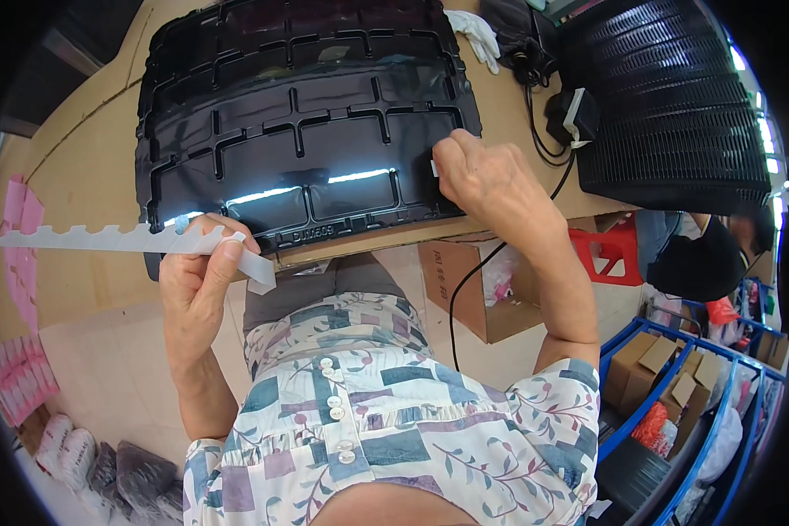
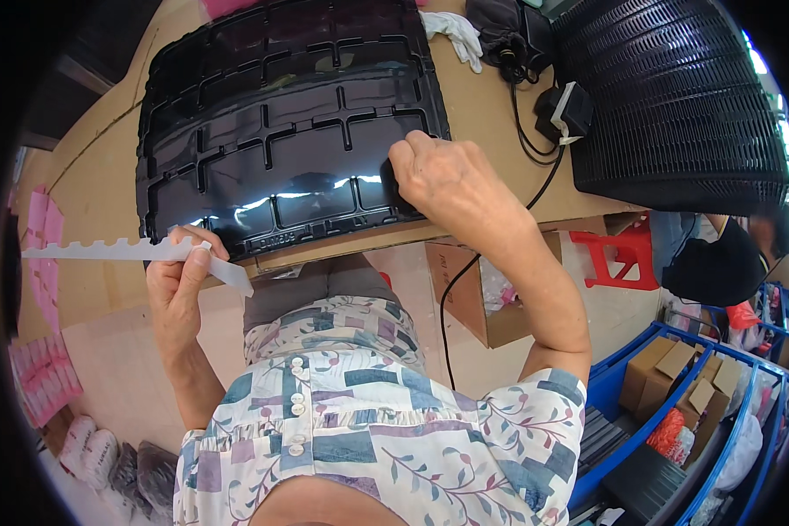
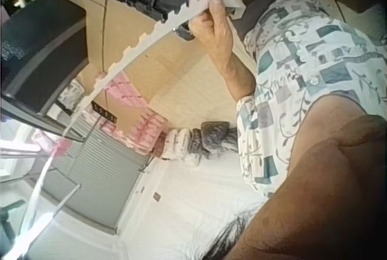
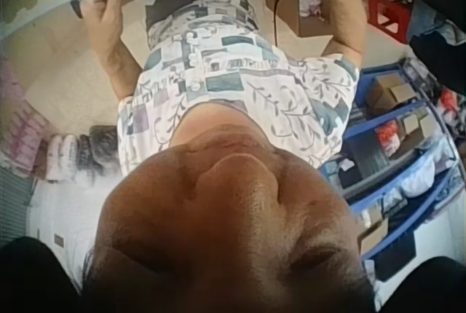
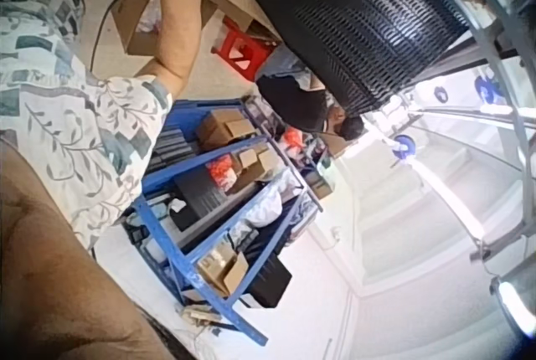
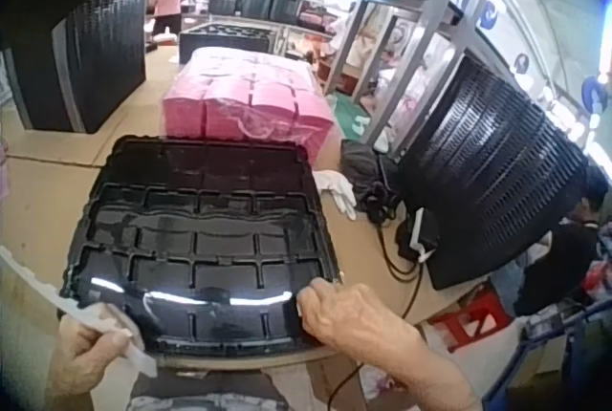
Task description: The person places pink foam inserts into black plastic trays. They then peel small white adhesive strips from a backing sheet and apply them to the corners of the trays. The person repeats this process for multiple trays, stacking the finished ones to the side.
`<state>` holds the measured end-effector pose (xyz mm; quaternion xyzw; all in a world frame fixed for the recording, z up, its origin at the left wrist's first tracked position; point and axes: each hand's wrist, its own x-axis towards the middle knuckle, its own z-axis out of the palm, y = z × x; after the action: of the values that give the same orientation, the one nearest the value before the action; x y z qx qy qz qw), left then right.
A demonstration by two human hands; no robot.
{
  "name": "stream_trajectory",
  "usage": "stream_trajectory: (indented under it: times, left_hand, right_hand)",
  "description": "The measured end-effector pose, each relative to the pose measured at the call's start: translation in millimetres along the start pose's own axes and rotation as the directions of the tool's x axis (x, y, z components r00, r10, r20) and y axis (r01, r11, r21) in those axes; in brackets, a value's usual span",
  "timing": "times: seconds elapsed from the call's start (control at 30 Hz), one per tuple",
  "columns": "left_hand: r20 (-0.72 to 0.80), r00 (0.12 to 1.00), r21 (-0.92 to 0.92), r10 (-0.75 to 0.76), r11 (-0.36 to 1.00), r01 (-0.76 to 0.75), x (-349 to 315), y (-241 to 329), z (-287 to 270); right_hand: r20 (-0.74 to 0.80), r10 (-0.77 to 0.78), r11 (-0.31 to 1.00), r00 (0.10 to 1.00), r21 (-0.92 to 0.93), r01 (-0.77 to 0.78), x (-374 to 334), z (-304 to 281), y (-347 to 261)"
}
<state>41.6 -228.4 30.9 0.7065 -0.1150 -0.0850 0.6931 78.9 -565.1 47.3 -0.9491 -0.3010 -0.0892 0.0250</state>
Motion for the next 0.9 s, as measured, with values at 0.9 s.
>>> stream_trajectory:
  times: [0.9]
  left_hand:
    - [-0.025, 1.000, -0.004, -0.001, 1.000, 0.001, -1.2, 0.3, 1.9]
  right_hand:
    - [0.063, -0.016, 1.000, 0.998, -0.019, 0.018, 9.7, -2.2, 9.4]
